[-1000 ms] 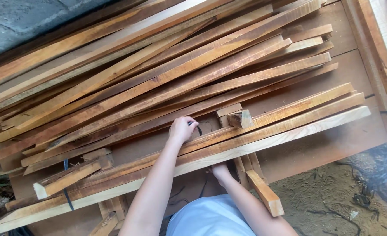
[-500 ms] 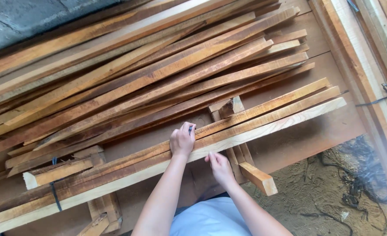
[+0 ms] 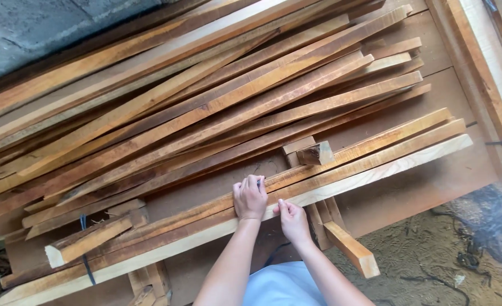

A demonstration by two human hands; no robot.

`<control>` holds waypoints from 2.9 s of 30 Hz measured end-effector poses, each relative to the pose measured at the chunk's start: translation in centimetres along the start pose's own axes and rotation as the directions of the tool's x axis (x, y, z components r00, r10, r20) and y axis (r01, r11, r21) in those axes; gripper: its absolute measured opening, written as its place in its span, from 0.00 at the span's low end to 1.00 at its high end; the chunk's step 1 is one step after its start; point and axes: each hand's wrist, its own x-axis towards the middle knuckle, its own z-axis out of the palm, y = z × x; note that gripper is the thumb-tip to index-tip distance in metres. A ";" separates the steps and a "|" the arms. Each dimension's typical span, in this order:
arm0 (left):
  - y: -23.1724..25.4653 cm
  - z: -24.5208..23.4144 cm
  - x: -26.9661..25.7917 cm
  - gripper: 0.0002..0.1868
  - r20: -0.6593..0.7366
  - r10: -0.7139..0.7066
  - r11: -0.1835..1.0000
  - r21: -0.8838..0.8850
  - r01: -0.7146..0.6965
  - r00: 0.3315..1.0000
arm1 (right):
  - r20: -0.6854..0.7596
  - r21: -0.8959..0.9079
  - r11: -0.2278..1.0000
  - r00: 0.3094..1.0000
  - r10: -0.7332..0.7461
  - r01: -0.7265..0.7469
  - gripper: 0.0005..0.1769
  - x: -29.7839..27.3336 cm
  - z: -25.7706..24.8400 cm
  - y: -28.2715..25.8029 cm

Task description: Bundling and tying together thin wooden planks using black plastic strips.

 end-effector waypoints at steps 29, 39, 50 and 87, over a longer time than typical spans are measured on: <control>1.5 -3.4 1.2 0.08 -0.154 0.027 0.993 -0.108 -0.044 0.988 | 0.341 -0.135 0.868 0.845 -0.412 0.477 0.17 7.0 -1.5 -24.0; 1.6 -3.7 1.6 0.12 -0.216 0.028 0.992 -0.115 -0.054 0.976 | -0.388 -0.224 0.654 0.549 -0.740 0.723 0.06 -0.2 -1.7 -10.0; 1.4 -2.7 1.3 0.10 -0.240 0.010 0.992 -0.119 -0.039 0.971 | -0.368 -0.095 0.643 0.574 -0.732 0.760 0.15 -3.7 -1.7 -9.5; 2.0 -3.9 1.5 0.12 -0.150 -0.001 1.000 -0.013 -0.001 0.989 | 0.245 -0.441 0.814 0.923 -0.297 0.379 0.36 10.1 2.5 -23.1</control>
